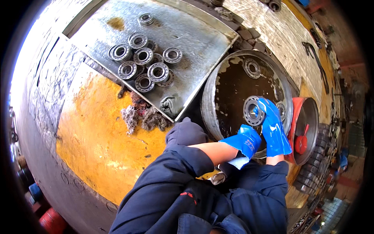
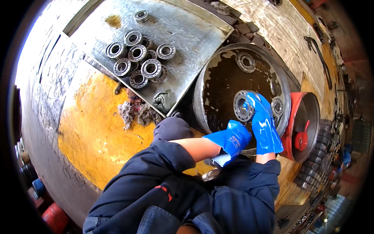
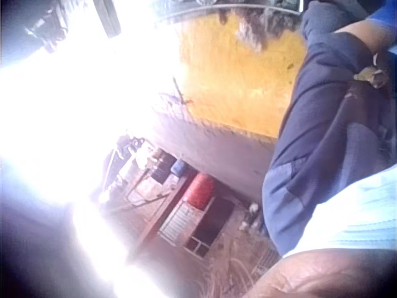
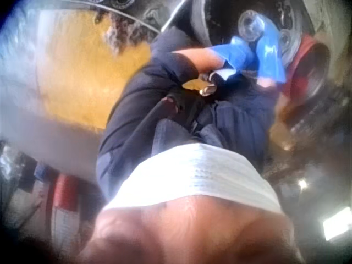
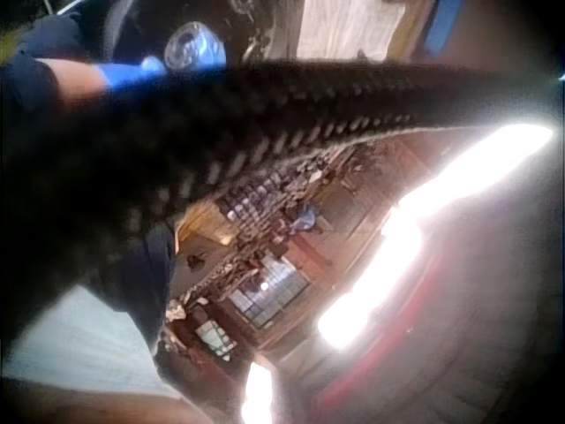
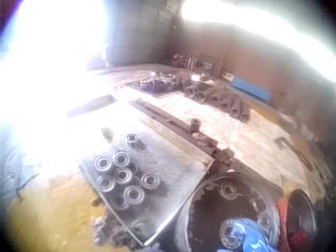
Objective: The person is cleaning metal bearings by dipping them into a container of dark liquid and scrubbing them with a red brush. They handle the bearings one by one, rotating them to clean different sides, and place the cleaned bearings onto a metal tray.
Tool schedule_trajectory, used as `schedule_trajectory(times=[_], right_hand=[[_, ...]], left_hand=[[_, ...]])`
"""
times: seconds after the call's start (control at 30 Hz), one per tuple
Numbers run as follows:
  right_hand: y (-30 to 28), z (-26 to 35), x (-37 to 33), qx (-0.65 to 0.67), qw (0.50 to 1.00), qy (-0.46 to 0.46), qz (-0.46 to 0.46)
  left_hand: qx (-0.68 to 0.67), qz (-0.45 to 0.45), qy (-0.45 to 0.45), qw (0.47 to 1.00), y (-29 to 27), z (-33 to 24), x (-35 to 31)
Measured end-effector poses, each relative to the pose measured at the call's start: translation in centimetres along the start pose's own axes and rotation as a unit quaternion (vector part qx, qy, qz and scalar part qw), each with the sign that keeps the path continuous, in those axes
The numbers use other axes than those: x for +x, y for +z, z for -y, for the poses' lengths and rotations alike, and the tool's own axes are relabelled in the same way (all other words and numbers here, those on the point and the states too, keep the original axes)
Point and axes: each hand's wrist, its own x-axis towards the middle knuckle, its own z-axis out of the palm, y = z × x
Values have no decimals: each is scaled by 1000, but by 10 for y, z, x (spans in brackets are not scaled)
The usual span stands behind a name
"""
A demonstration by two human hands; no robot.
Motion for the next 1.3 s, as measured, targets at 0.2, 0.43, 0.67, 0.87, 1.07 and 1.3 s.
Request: schedule_trajectory(times=[0.2, 0.43, 0.67, 0.87, 1.07, 1.3], right_hand=[[155, 42, 84, -51, 980, -31, 190], [266, 62, 133, -10, 949, -43, 313], [135, 130, 136, -108, 952, -69, 277], [-78, 47, 52, -113, 993, 22, -24], [-172, -118, 22, 45, 975, 215, 20], [-54, -140, -18, -215, 976, 41, 6]], left_hand=[[-18, 10, 9, 1000, 13, 0, 33], [-33, -15, -24, 999, -32, 3, 24], [-16, -49, -49, 997, -84, 17, -17], [-14, -3, -74, 997, -132, 26, -22], [-186, -139, -145, 962, -150, 38, -10], [-576, -356, -52, 734, -114, 65, 7]])
